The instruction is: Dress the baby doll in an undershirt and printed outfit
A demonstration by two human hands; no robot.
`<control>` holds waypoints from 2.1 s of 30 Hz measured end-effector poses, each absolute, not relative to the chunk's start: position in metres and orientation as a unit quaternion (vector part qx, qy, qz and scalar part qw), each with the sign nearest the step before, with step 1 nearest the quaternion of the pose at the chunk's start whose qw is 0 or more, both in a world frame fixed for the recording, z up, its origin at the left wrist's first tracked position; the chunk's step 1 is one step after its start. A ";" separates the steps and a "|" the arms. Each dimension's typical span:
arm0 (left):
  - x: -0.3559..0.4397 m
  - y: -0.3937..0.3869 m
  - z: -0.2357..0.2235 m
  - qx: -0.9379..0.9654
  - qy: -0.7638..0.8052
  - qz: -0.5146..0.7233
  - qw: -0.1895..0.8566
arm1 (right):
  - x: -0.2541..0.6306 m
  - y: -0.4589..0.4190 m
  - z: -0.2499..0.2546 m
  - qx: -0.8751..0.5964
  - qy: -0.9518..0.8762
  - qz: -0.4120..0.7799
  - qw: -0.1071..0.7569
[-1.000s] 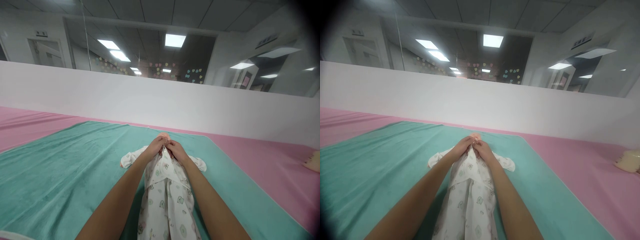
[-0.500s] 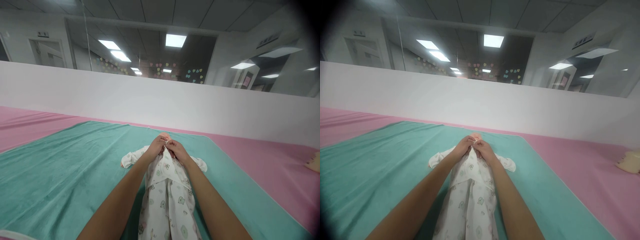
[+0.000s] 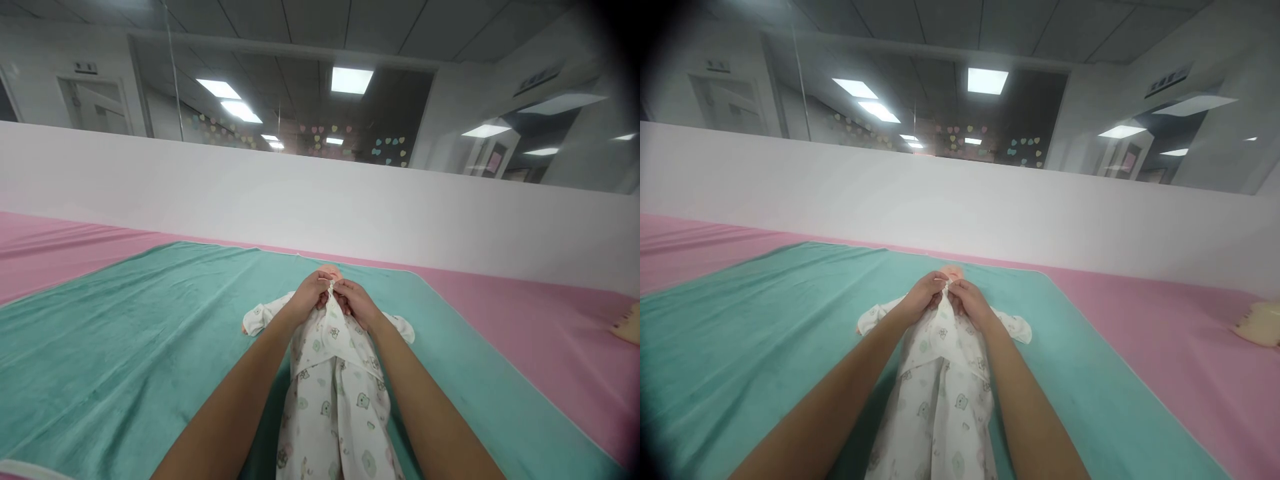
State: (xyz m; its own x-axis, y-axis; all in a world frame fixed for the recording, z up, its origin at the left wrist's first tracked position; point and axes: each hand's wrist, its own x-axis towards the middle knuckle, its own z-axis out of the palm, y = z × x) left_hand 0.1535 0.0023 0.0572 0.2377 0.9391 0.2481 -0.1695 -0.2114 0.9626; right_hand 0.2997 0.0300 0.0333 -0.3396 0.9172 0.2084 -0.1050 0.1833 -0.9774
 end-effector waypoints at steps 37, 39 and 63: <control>0.141 0.037 0.027 0.610 0.564 0.488 0.267 | 0.285 0.037 0.048 -0.469 -0.768 0.178 0.398; 0.142 0.037 0.028 0.598 0.566 0.496 0.275 | 0.286 0.039 0.050 -0.479 -0.752 0.202 0.406; 0.140 0.030 0.038 0.559 0.503 0.533 0.387 | 0.294 0.062 0.040 -0.451 -0.596 0.471 0.469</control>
